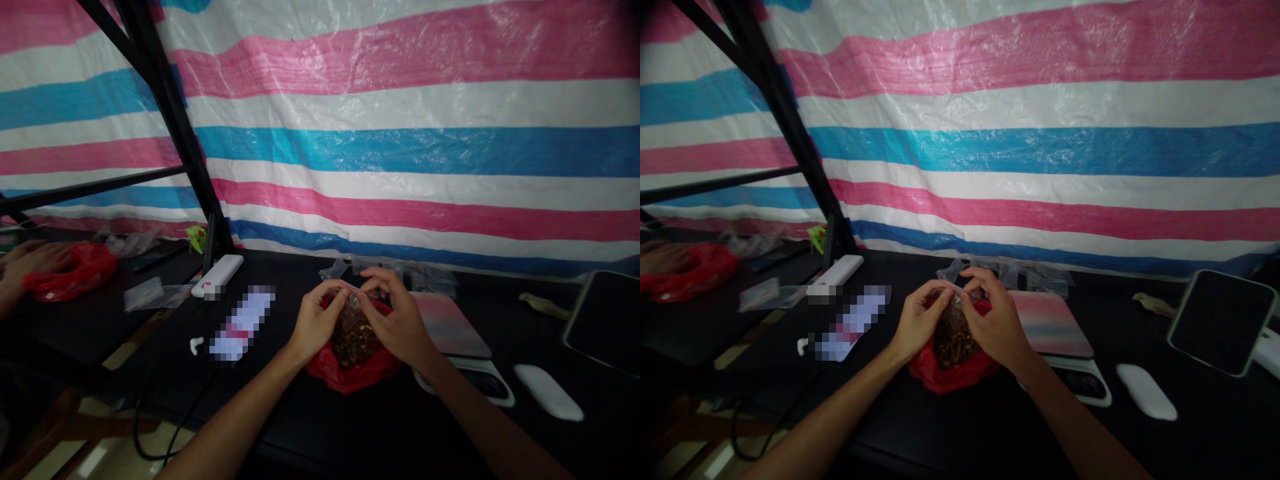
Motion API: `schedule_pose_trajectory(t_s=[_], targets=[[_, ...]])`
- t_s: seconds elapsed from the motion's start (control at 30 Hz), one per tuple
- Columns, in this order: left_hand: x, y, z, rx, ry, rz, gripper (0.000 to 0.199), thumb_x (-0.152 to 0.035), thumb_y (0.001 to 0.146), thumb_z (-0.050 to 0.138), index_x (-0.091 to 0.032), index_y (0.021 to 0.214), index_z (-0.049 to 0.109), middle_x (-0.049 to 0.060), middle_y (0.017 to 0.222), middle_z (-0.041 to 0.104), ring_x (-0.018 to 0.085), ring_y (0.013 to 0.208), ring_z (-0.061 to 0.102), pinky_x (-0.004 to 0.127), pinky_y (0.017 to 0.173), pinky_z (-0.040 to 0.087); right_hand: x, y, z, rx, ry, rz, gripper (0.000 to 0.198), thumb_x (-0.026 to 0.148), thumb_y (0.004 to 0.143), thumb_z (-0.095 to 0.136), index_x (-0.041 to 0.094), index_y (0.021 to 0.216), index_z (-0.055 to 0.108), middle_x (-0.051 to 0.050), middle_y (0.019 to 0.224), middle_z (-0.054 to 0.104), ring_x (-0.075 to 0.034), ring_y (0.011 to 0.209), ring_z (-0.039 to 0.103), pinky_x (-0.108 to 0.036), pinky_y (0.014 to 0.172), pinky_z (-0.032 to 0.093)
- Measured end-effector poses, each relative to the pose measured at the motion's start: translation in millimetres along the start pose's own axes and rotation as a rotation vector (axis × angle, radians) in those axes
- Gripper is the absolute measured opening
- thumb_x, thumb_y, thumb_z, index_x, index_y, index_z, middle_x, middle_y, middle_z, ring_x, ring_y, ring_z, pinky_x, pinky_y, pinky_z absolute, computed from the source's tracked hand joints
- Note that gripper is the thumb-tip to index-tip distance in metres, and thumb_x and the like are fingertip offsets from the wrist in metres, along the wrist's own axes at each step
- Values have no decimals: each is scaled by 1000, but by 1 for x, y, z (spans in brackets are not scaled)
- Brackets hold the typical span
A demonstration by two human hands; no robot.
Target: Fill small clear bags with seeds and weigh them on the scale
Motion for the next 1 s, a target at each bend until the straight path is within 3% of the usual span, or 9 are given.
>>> schedule_pose_trajectory(t_s=[0.13,0.33,0.47,0.57,0.77,1.0], targets=[[-2,1,-1,-28,-9,10,21,-38,93,70,-19,99,75,5,97,78,19,91,72,30,86,55,-4,-2,3,14,5,34,35,20,95,60,26,129,53,-2,94,68,-20,85,63,-37,83,49],[-3,0,2,6,25,30,20,-36,94,68,-19,100,76,6,101,79,20,96,72,31,91,55,-6,0,3,-65,7,45,28,20,91,64,26,117,53,1,87,66,-19,79,60,-35,78,46],[-3,0,1,-4,17,22,21,-38,93,70,-19,100,77,6,102,79,21,96,72,33,91,56,-2,0,4,-57,6,23,30,20,92,62,26,120,53,1,88,65,-19,80,60,-35,79,47],[-6,0,-1,-12,63,74,19,-36,93,70,-20,99,78,7,103,78,21,99,72,34,95,54,-2,-1,5,-19,25,36,35,21,95,60,27,129,52,0,93,66,-19,85,62,-37,83,49],[-10,1,-4,12,128,189,16,-33,92,72,-19,85,76,7,94,75,21,99,68,36,97,51,-5,-5,8,10,61,41,27,20,96,61,27,121,56,-1,94,66,-19,88,65,-35,85,52],[-5,2,0,1,72,26,23,-41,90,73,-17,91,73,5,92,74,18,86,67,29,82,52,-6,-5,8,49,73,57,34,20,98,60,28,131,55,-1,97,70,-19,91,68,-35,89,54]])
Point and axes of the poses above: each hand's wrist, its own y-axis towards the middle knuckle, its own z-axis out of the palm, x = y × z, the point moved 2 cm from there along y, towards the middle knuckle
